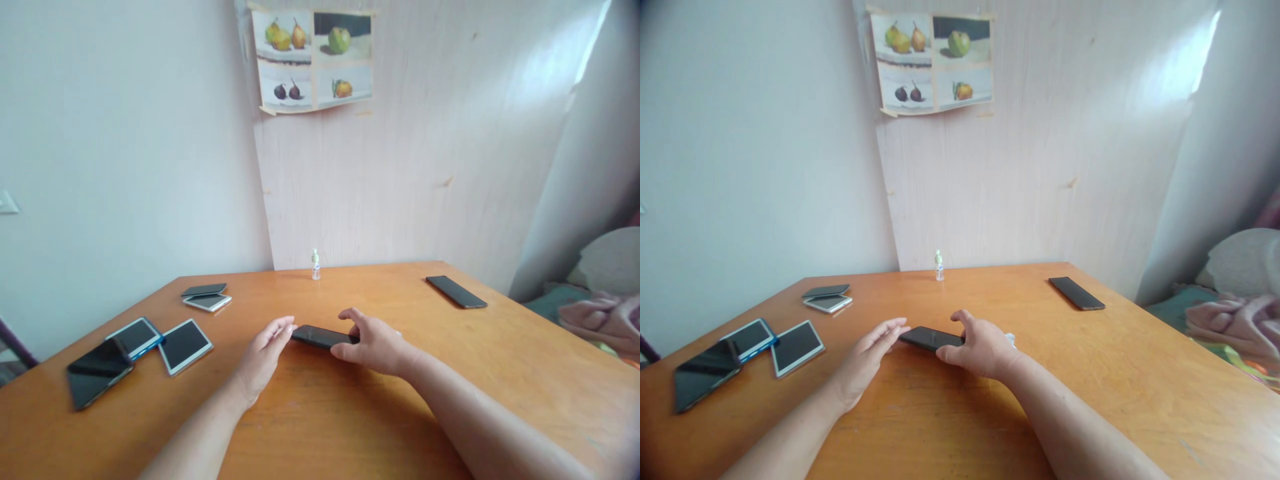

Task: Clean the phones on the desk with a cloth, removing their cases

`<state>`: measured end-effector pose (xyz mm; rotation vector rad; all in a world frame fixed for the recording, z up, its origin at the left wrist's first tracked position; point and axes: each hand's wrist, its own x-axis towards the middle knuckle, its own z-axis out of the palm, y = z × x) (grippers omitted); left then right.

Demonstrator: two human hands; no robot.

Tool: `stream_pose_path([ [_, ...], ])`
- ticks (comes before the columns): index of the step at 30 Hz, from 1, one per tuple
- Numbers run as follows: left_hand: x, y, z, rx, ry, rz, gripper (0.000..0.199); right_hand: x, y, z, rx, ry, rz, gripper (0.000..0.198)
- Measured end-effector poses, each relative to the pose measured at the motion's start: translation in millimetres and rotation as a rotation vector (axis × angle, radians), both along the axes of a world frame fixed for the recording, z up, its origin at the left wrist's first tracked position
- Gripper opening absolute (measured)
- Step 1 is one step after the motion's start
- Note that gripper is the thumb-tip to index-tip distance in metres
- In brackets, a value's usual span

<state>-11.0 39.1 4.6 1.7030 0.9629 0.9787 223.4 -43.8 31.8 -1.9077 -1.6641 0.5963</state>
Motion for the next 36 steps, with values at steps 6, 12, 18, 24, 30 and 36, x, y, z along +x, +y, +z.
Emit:
stream_pose_path([
  [6, -3, 5, 5.2, -0.138, -0.338, -0.039, 0.060, 1, 1, -1, -0.032, 0.654, 0.050, 0.053],
  [12, 0, 0, 8.7, -0.427, -0.412, -0.053, 0.058, 1, 1, -5, -0.014, 0.833, 0.157, 0.043],
  [18, 2, -5, 8.2, -0.611, -0.456, -0.284, 0.050, -15, -4, -10, 0.221, 0.100, 0.092, 0.064],
  [24, 0, -2, 1.8, -0.560, -0.529, -0.252, 0.031, -26, -7, -10, 0.311, -0.311, 0.126, 0.078],
  [30, -1, -3, 5.7, -0.562, -0.507, -0.272, 0.033, -31, -11, -6, 0.294, -0.432, 0.127, 0.084],
  [36, -1, -3, 8.7, -0.506, -0.442, -0.332, 0.042, -29, -12, 12, 0.397, -0.441, 0.059, 0.067],
])
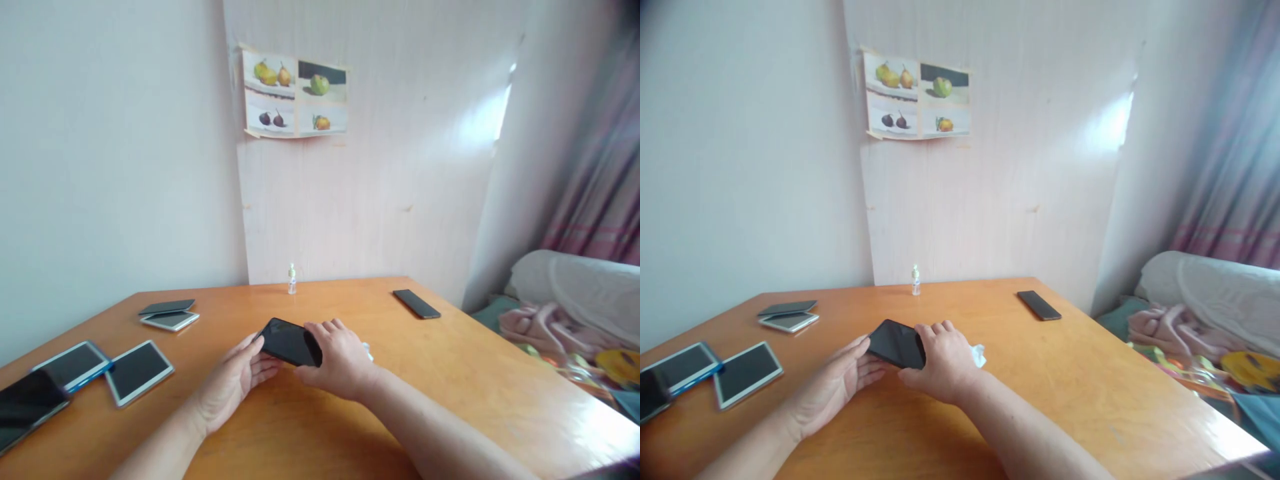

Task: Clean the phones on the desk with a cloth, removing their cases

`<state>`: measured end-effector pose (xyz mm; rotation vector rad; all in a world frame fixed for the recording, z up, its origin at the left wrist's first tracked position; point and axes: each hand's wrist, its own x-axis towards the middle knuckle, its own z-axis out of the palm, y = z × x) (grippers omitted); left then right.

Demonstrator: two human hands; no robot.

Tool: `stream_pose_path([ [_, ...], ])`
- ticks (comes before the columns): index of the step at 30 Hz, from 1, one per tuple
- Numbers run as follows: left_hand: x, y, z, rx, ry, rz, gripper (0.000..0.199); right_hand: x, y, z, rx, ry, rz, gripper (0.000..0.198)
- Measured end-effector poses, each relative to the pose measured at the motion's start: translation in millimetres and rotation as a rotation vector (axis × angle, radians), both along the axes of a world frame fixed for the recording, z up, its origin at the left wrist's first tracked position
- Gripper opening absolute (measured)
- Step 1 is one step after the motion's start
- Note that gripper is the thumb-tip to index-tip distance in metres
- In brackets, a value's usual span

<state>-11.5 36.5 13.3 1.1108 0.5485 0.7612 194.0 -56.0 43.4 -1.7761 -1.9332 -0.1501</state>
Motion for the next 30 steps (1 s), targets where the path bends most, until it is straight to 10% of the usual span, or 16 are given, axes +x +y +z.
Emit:
stream_pose_path([
  [8, 1, -1, -8.0, 0.157, 0.258, 0.061, 0.063, 81, 5, 22, 0.042, 0.184, -0.360, 0.071],
  [19, 12, -7, -4.9, 0.349, 0.493, 0.133, 0.062, 251, -5, -6, -0.061, 0.232, -0.999, 0.078],
  [30, 9, 4, -12.9, 0.340, 0.556, 0.127, 0.058, 300, 8, -39, -0.115, 0.166, -1.091, 0.081],
])
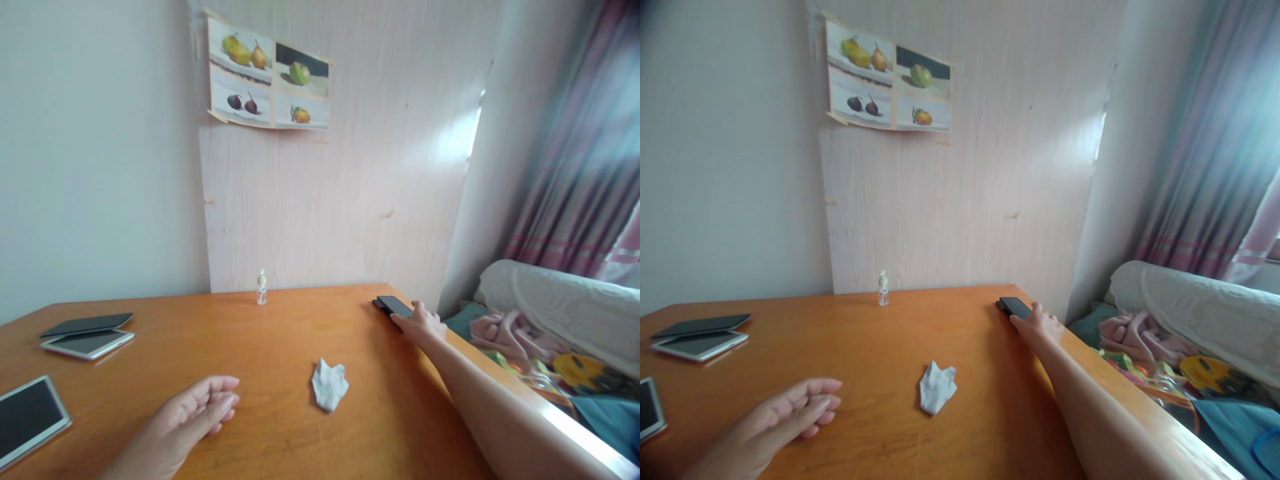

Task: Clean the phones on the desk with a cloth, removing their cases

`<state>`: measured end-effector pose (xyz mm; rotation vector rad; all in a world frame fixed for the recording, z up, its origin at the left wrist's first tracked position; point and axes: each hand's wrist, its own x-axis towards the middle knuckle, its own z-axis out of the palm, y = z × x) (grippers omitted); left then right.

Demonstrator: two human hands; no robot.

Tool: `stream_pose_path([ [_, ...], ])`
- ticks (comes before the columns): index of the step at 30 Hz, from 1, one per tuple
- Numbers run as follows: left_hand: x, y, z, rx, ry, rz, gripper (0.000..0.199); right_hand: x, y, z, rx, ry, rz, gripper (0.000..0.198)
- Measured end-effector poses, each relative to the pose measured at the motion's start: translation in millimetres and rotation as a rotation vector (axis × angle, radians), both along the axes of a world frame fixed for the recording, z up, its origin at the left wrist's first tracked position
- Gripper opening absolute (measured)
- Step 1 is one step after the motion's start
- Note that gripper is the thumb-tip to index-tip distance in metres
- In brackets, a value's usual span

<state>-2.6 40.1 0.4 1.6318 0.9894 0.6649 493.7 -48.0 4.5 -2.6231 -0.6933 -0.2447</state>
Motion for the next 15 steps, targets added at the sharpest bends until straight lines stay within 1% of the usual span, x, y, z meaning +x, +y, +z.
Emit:
stream_pose_path([
  [3, 0, 0, 0.9, -0.023, 0.013, 0.014, 0.058, 5, 6, -2, -0.002, -0.005, 0.001, 0.082],
  [7, 0, 3, -1.9, -0.041, 0.032, -0.010, 0.062, 8, 11, -5, -0.001, -0.013, 0.016, 0.080],
  [15, -5, 10, -12.2, 0.010, 0.080, -0.076, 0.061, 12, 12, -15, 0.003, -0.011, 0.031, 0.081],
])
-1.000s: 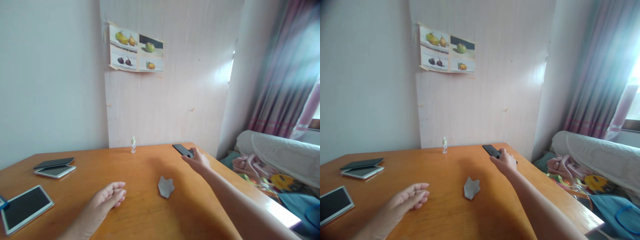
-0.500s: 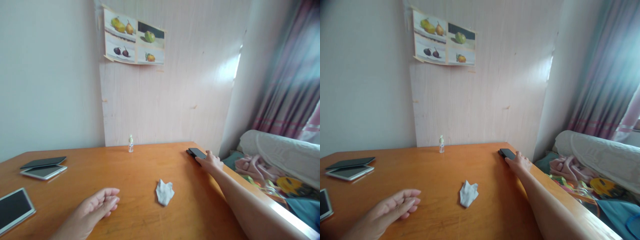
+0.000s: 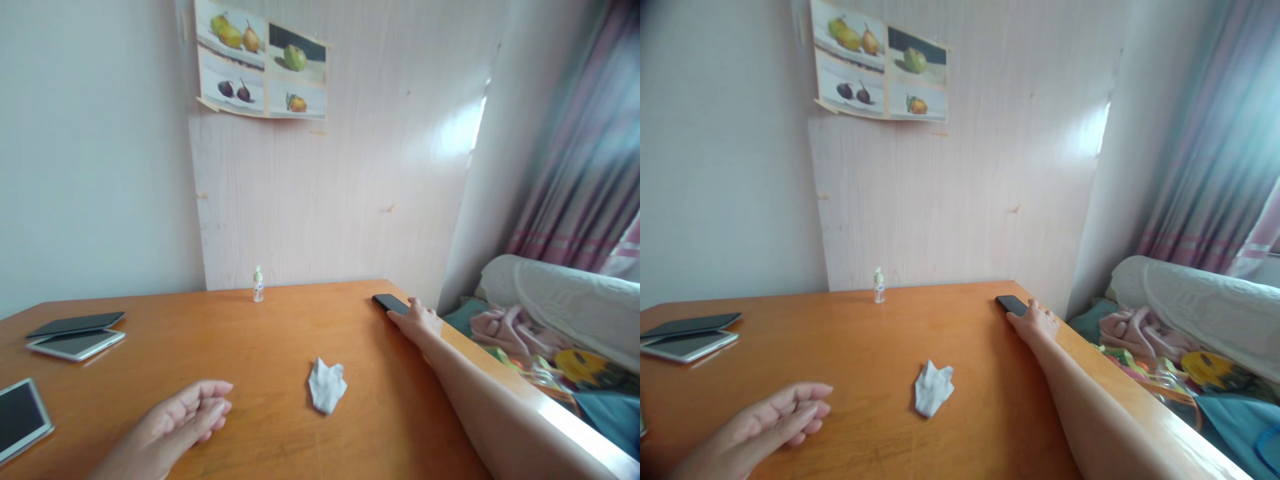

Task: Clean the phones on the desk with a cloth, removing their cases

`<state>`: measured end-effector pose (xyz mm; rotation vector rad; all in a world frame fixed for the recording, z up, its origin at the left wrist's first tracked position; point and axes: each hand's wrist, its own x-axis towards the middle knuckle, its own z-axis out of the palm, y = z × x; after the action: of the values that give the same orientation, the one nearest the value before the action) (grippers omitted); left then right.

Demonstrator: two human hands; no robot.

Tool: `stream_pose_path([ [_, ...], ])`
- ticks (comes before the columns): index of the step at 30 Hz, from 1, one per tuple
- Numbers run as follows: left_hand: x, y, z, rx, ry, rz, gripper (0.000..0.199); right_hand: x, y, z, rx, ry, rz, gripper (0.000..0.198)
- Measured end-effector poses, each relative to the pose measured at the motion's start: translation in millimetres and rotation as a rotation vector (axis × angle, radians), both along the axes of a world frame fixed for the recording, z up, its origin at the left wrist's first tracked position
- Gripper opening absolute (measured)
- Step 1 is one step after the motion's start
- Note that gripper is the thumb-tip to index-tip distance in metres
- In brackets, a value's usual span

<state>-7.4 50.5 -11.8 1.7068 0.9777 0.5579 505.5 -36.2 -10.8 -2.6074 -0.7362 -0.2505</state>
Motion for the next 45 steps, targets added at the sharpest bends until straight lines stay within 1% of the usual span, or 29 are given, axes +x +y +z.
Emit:
stream_pose_path([
  [9, 1, -2, 2.2, -0.024, -0.021, 0.029, 0.059, 1, 1, -3, 0.005, 0.005, 0.010, 0.080],
  [17, 0, -1, 0.1, -0.038, -0.002, 0.039, 0.062, 3, 3, -7, -0.009, 0.021, 0.004, 0.083],
  [25, 1, -2, 2.0, -0.045, -0.005, 0.036, 0.062, 2, 1, -6, 0.005, 0.055, 0.013, 0.085],
  [28, 3, -2, 4.1, -0.045, -0.016, 0.053, 0.062, 1, 0, -6, 0.036, 0.067, 0.013, 0.086],
  [31, 4, -4, 6.6, -0.051, -0.033, 0.079, 0.061, 0, -1, -3, 0.098, 0.073, -0.011, 0.085],
  [35, 2, -6, 8.4, -0.033, -0.029, 0.070, 0.059, 0, -9, 7, 0.235, 0.046, -0.064, 0.070],
  [37, 1, -7, 9.6, -0.017, -0.013, 0.058, 0.059, -2, -14, 15, 0.296, 0.026, -0.063, 0.063],
  [41, 2, -13, 14.9, -0.003, -0.001, 0.042, 0.057, -14, -18, 29, 0.364, 0.004, 0.018, 0.060],
  [43, 2, -17, 18.0, -0.001, -0.022, 0.028, 0.055, -25, -15, 34, 0.366, 0.020, 0.106, 0.058],
  [45, 3, -20, 20.5, 0.004, -0.052, 0.021, 0.052, -41, -11, 38, 0.336, 0.067, 0.230, 0.054],
])
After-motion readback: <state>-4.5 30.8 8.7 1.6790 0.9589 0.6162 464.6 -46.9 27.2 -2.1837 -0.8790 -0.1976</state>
